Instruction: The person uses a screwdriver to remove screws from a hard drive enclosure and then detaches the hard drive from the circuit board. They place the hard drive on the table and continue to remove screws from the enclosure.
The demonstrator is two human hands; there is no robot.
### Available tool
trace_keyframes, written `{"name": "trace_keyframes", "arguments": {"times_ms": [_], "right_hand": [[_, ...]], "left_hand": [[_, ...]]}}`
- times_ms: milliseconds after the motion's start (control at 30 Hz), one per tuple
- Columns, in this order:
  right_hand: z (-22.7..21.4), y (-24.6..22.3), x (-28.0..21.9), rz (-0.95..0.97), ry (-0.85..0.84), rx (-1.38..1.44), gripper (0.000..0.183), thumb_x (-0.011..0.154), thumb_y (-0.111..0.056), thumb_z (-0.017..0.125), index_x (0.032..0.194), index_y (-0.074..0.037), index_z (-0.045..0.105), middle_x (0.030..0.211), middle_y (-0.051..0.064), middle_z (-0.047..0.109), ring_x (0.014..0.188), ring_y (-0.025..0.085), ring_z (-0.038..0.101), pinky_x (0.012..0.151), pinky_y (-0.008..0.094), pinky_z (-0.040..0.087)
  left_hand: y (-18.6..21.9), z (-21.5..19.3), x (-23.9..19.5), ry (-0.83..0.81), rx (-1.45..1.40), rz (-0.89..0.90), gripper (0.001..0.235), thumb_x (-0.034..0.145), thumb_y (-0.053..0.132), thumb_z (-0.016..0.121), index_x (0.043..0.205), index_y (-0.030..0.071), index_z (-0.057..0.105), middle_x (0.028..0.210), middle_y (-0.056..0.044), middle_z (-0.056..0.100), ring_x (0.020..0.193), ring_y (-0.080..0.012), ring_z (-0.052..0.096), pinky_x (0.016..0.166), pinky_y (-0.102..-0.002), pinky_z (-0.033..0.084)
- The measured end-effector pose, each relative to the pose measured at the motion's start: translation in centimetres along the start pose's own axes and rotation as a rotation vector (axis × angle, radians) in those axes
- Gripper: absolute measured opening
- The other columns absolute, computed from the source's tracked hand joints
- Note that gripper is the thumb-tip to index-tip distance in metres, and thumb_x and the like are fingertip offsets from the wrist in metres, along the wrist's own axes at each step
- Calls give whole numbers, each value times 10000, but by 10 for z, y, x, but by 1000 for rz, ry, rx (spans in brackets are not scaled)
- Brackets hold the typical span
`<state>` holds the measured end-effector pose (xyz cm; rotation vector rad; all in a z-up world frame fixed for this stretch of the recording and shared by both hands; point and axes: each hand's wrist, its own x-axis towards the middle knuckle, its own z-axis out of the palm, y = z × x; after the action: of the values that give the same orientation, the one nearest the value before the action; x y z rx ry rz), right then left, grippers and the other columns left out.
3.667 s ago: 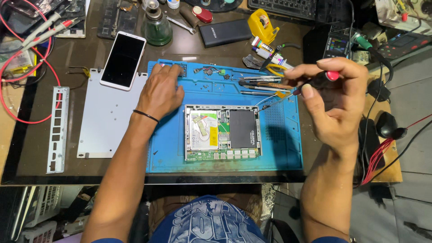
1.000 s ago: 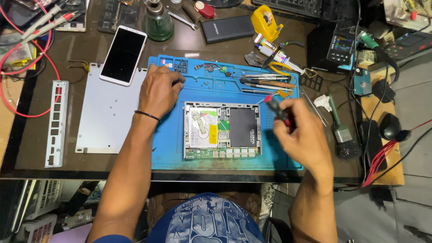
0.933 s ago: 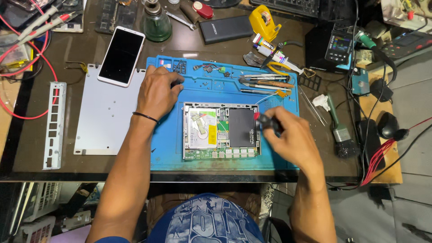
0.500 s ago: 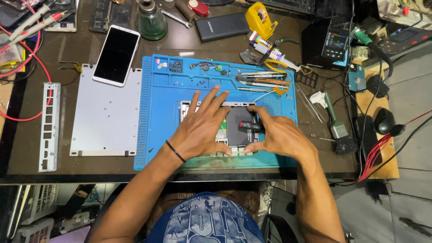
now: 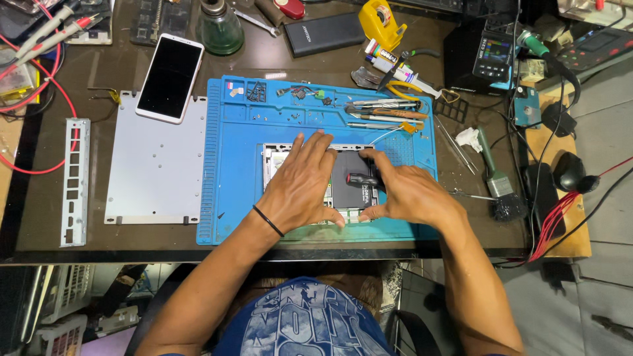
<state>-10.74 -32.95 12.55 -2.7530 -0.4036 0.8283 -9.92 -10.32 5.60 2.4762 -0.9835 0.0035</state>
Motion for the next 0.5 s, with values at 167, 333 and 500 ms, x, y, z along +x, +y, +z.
{"name": "trace_keyframes", "arguments": {"times_ms": [167, 333, 500], "right_hand": [[21, 5, -27, -96, 191, 19, 664, 778, -279, 853, 1332, -183, 501, 769, 168, 758, 729, 414, 747, 707, 513, 564], [54, 17, -34, -270, 376, 68, 350, 749, -92, 808, 1064, -191, 691, 779, 71, 770, 683, 318, 734, 612, 407, 574], [85, 28, -24, -290, 506, -77, 240, 834, -166, 736, 1059, -236, 685, 785, -38, 620, 666, 213, 658, 568, 359, 540]], "left_hand": [[23, -21, -20, 22, 22, 37, 660, 746, 446, 853, 1148, -19, 612, 1345, -242, 539, 1441, -437, 415, 1220, -679, 222], [27, 13, -35, 83, 18, 73, 192, 921, 244, 731, 948, 62, 680, 1182, -137, 621, 1364, -335, 524, 1191, -599, 353], [35, 40, -37, 283, 53, 71, 165, 938, 155, 715, 914, 16, 629, 1033, -131, 578, 1256, -365, 575, 1100, -588, 454]]}}
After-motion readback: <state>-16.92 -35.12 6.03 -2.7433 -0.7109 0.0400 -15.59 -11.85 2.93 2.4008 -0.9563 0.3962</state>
